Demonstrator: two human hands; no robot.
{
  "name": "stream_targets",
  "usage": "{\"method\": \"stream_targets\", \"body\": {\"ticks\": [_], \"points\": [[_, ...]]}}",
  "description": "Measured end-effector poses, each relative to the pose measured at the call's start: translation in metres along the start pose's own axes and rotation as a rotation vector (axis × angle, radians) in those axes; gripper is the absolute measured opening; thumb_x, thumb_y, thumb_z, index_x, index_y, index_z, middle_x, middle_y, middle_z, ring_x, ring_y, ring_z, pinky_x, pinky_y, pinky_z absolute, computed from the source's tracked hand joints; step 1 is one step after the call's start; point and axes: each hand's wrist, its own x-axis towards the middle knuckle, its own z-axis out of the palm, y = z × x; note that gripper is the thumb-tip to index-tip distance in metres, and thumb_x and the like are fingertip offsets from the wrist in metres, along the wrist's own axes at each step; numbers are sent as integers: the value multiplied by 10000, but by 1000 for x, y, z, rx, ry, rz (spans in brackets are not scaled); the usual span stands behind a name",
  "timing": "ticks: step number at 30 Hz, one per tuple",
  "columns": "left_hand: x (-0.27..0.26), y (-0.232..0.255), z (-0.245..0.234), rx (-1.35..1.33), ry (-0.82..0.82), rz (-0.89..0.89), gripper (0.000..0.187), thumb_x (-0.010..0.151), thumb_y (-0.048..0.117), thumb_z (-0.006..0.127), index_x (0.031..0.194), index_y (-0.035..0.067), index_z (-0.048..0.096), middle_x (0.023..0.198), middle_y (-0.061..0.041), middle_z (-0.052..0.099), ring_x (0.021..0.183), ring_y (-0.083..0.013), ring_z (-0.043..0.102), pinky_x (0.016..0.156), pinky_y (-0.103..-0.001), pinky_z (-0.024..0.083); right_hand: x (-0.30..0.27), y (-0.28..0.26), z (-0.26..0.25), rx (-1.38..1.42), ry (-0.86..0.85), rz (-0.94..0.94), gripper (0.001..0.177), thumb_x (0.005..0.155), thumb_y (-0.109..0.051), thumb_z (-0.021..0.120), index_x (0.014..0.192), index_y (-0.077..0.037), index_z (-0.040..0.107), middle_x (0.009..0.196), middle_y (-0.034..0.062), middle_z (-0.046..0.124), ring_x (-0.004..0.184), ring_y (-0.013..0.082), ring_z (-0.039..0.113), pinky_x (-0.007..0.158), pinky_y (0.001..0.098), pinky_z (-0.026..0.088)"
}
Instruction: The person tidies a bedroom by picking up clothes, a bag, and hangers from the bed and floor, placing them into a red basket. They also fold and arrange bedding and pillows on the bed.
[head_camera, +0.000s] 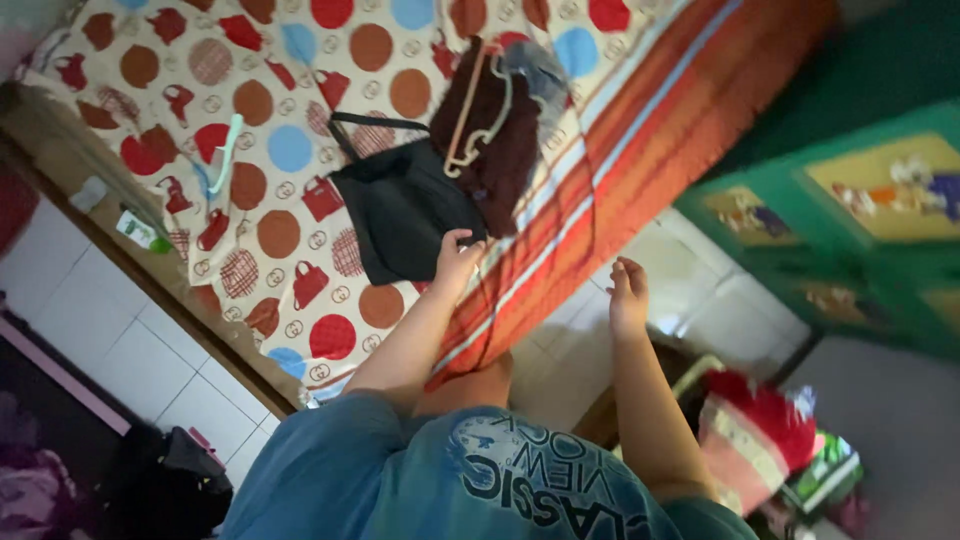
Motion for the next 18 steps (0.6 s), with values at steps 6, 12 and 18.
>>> {"method": "stream_targets", "body": {"ticks": [6,12,18], "points": [[72,68,-35,103,176,-16,531,859,140,776,1319,108,512,858,-79,604,666,-165,605,573,-313,499,75,-9,65,118,-150,44,400,1009,-332,636,1301,-62,598,1096,12,625,954,132,568,779,310,483],[119,110,-94,300,355,298,554,811,129,827,1297,58,571,966,-87,630,866,-211,635,786,-340,541,130,-2,132,30,-234,207,443,945,-379,688,1284,-100,623,1024,-3,631,869,112,586,734,301,493],[114,119,-142,403,326,143,493,825,166,829,1266,54,637,1072,-119,664,1021,-234,646,910,-344,522,196,-3,199,-152,-382,371,722,930,-536,701,1453,-77,508,1317,96,557,1114,231,573,881,453,543]]}}
